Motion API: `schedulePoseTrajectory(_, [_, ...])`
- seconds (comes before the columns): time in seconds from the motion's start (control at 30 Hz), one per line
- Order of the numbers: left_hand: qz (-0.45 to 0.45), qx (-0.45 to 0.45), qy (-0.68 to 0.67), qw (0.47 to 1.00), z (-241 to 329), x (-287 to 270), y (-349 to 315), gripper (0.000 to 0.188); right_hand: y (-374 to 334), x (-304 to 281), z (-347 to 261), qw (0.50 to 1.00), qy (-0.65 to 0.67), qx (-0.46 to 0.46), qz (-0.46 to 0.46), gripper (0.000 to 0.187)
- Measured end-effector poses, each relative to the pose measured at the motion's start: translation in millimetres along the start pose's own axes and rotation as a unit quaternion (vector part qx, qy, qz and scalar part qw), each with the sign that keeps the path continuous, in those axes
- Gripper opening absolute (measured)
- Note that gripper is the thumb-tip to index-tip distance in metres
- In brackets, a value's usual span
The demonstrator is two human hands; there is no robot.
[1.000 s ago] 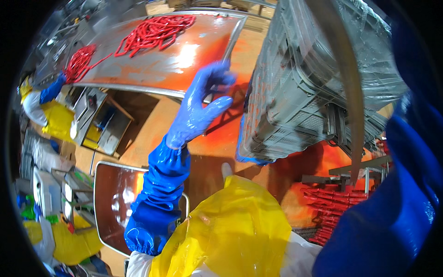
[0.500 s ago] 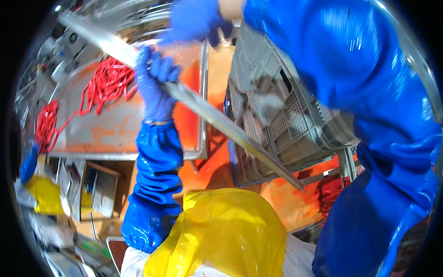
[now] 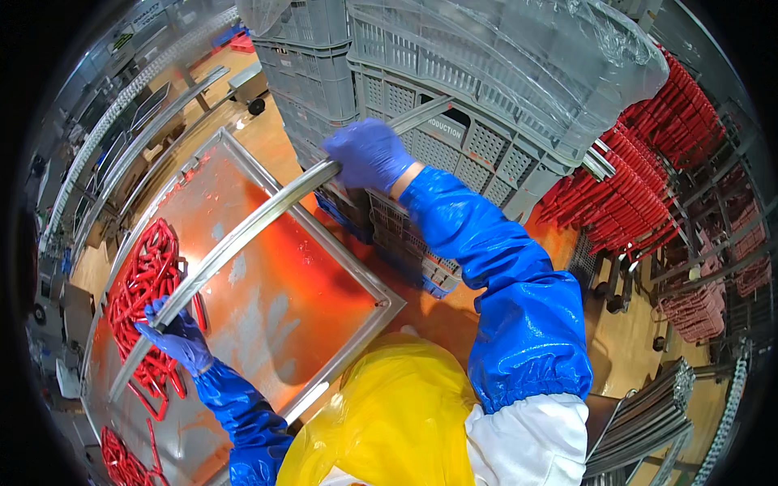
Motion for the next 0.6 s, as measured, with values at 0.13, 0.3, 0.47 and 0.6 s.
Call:
schedulePoseTrajectory(0.13, [-0.008, -0.021, 0.004, 1.000, 2.4, -2.8, 2.8, 0.041, 7.3, 15.5, 16.0, 0.998, -0.016, -0.004, -0.065, 0.013])
schedulePoseTrajectory(0.3, [-0.062, 0.005, 0.049, 0.997, 15.5, 10.8, 8.3, 0.037, -2.1, 22.3, 24.3, 0.999, 0.006, 0.001, -0.052, 0.016])
schedulePoseTrajectory(0.47, [-0.147, 0.006, 0.059, 0.987, -2.7, 25.9, 5.9, 0.033, -2.5, 12.8, 59.9, 0.996, 0.030, 0.030, -0.075, 0.017])
schedulePoseTrajectory(0.6, [-0.176, 0.029, 0.122, 0.976, 7.2, 78.8, 1.0, 0.030, 1.4, 1.1, 85.8, 0.985, 0.077, 0.043, -0.148, 0.021])
Point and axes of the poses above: each hand's wrist, its own y-axis towards the middle knuckle, its own x-axis out of the palm, z = x × y, the point moved 3 cm from there along y, towards the middle knuckle, and after that the axes turned 8 degrees about y, right-handed, at the moved point
